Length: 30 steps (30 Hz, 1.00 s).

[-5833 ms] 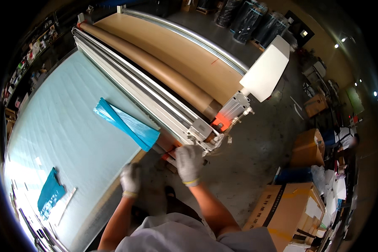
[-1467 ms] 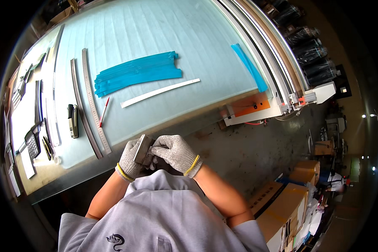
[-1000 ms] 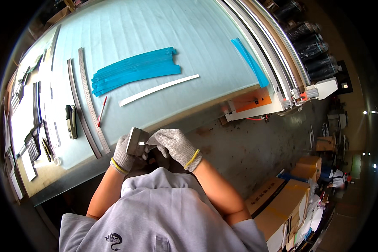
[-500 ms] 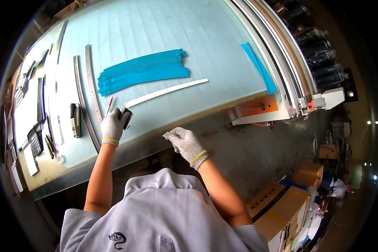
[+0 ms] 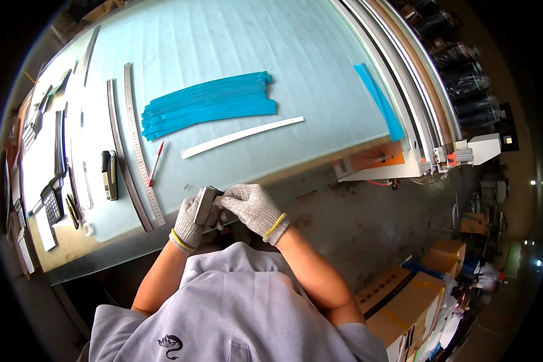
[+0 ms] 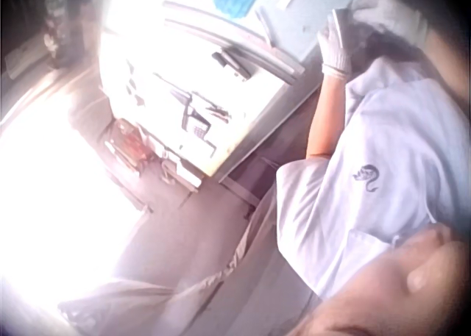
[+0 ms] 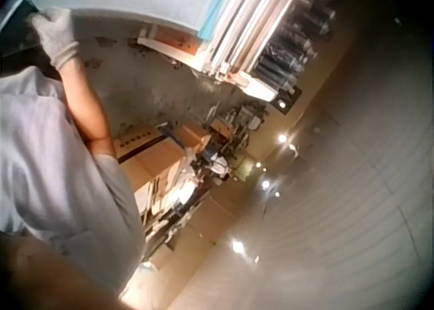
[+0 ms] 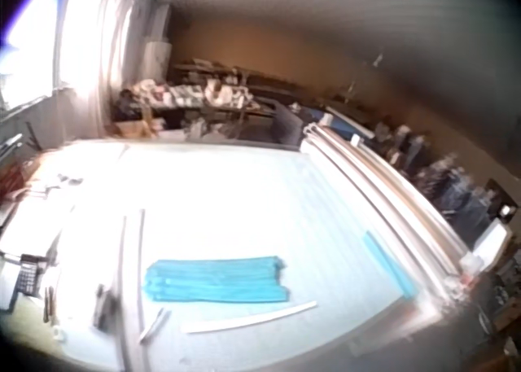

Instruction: The person walks through a warehouse, removes gloves, and wipes a yellow object on the floor with a tissue. They then return to a workbench, put on gloves, and handle blue plastic strips and a white strip, arranging them on the table.

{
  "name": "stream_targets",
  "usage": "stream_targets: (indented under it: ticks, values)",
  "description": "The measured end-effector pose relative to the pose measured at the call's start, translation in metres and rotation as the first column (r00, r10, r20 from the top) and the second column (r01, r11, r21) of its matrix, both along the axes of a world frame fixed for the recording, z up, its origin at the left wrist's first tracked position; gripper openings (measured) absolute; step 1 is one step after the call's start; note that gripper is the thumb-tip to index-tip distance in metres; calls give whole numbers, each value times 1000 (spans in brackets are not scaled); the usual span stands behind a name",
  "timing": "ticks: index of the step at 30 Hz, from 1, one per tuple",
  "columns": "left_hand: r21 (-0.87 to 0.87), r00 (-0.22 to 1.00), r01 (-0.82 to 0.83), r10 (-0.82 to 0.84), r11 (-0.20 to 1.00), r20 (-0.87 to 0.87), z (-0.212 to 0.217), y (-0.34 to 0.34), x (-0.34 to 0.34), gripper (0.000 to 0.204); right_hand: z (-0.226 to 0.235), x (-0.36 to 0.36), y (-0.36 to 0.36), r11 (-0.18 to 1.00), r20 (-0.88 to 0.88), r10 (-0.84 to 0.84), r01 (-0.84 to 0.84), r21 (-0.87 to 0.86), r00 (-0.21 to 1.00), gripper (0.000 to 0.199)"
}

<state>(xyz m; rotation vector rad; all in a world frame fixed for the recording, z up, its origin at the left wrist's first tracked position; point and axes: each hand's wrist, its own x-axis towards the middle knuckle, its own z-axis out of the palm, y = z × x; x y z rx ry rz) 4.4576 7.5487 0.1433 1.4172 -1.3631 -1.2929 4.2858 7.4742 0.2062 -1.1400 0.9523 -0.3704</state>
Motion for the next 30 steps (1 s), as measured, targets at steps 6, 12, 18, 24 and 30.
stream_targets:
  ticks: [6,12,18,24,30]
  values:
    - [419,841,-166,350,893,-413,20,-4,-10,41,-2,-3,-6,981,-61,76,-86,-173,995,19]
    - [328,914,-235,323,915,-245,22,-10,-16,44,-22,-6,-8,944,-41,70,-80,-319,997,19]
    - [234,977,-11,60,972,-203,10,-11,-12,36,-18,-9,-9,986,73,2,-14,169,997,13]
    - [322,929,-182,270,929,-252,-3,-15,-17,25,-39,-19,-13,978,78,10,-25,205,997,21]
    - [-118,571,-274,260,954,779,-44,-32,-4,37,-45,-28,-11,971,-13,-167,166,173,986,31]
